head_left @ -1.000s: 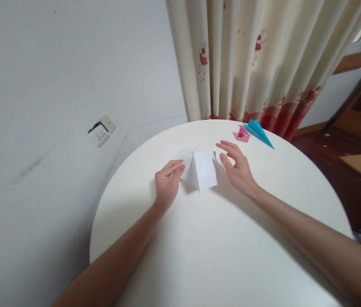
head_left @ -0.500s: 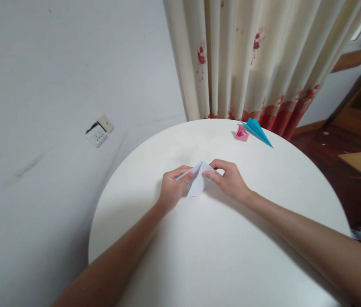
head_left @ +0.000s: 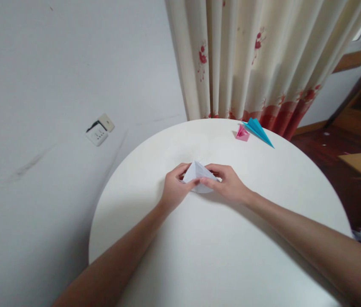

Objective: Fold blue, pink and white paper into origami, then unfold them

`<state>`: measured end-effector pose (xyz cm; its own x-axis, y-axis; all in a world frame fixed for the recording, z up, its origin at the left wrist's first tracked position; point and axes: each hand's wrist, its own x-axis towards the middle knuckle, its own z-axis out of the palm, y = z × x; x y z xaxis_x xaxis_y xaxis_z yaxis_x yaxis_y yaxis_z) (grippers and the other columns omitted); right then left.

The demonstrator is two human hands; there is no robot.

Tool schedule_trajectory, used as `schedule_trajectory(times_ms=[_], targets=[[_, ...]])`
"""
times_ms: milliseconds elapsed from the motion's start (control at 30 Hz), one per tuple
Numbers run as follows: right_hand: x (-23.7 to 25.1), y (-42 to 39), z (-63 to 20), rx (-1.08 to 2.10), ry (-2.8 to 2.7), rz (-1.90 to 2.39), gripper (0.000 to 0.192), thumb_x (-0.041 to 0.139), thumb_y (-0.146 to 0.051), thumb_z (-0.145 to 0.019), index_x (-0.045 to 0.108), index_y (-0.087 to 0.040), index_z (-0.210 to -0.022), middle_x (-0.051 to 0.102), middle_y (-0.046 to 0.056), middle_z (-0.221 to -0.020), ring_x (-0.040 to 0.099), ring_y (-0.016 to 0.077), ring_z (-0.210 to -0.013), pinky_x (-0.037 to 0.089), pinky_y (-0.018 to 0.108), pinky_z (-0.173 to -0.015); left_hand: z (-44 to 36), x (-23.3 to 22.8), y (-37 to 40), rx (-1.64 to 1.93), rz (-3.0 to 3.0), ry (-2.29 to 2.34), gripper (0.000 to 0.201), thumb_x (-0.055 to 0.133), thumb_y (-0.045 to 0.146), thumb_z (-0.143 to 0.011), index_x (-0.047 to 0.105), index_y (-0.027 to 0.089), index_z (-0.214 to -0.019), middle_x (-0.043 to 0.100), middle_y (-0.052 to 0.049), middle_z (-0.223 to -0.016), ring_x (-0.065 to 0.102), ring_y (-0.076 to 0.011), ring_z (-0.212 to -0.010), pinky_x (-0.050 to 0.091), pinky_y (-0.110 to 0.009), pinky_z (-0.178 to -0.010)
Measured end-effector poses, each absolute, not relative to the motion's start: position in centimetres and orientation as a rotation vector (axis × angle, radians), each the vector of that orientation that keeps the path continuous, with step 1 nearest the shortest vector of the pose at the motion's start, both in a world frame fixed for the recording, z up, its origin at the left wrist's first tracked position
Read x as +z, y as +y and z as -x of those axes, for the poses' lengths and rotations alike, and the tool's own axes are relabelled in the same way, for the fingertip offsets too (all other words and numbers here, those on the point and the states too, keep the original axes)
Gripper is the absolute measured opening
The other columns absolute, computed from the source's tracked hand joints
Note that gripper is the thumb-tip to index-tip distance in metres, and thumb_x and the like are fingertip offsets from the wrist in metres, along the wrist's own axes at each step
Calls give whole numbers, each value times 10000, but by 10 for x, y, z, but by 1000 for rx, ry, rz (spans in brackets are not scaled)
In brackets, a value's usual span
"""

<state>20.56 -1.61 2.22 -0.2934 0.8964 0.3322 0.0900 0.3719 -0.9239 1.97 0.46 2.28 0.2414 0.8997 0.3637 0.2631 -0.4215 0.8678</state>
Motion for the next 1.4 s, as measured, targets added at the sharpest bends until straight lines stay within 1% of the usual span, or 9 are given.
schedule_trajectory(times_ms=[133,333,400,467,600,833,1000,1100,1400], targets=[[19,-12,-208,1066,-1501,989,290,624,-442,-842,682,-159,-873,670,30,-785,575,159,-691,433,257,-617,-15,27,7,1209,-1814,1048,412,752,342,-765,696,159,-1131,694,-107,-1137,648,-229,-1029,493,-306,-893],[22,-13,-210,1416,-1426,885,276,660,-425,-779,615,-155,-815,623,12,-710,544,132,-590,404,246,-546,-1,33,13,985,-1647,875,693,805,340,-714,565,189,-1346,591,-154,-1360,529,-292,-1281,461,-361,-1001],[22,-14,-209,1464,-1460,877,262,658,-411,-782,611,-154,-808,608,1,-685,531,123,-571,389,239,-530,3,35,14,782,-1588,845,586,780,375,-744,627,179,-1275,659,-147,-1258,607,-287,-1174,499,-340,-919],[20,-13,-208,1403,-1495,929,245,664,-392,-779,605,-155,-772,591,-11,-660,512,111,-561,367,228,-517,6,33,14,621,-1531,871,456,763,417,-759,708,142,-1118,732,-132,-1052,688,-263,-954,523,-319,-788],[13,-9,-208,1289,-1462,1036,224,685,-365,-754,609,-156,-776,628,-2,-693,534,116,-592,381,226,-532,5,24,14,637,-1466,1008,393,758,466,-750,741,110,-916,738,-96,-837,675,-210,-715,487,-284,-640],[4,-8,-206,1279,-1579,1093,261,676,-404,-764,629,-150,-734,614,8,-669,520,117,-578,377,229,-515,-6,17,9,691,-1402,1040,433,774,510,-706,751,121,-895,719,-73,-780,626,-173,-627,427,-252,-561],[2,-9,-205,1281,-1628,1074,368,592,-486,-830,568,-168,-648,511,-22,-571,422,97,-514,304,223,-461,-11,14,7,721,-1444,1093,408,750,535,-715,718,129,-724,649,-32,-644,544,-132,-535,338,-221,-478],[2,-8,-205,1281,-1667,1065,377,581,-482,-839,553,-170,-629,481,-30,-557,397,92,-508,288,223,-457,-14,15,6,794,-1441,1104,383,746,514,-723,711,132,-706,637,-24,-643,531,-128,-547,333,-217,-476],[-3,-7,-203,1265,-1675,1081,203,621,-353,-801,643,-155,-761,614,5,-682,521,125,-603,374,230,-525,-15,14,8,960,-1405,1209,379,723,512,-742,737,135,-715,659,-34,-628,547,-145,-538,364,-240,-472]])
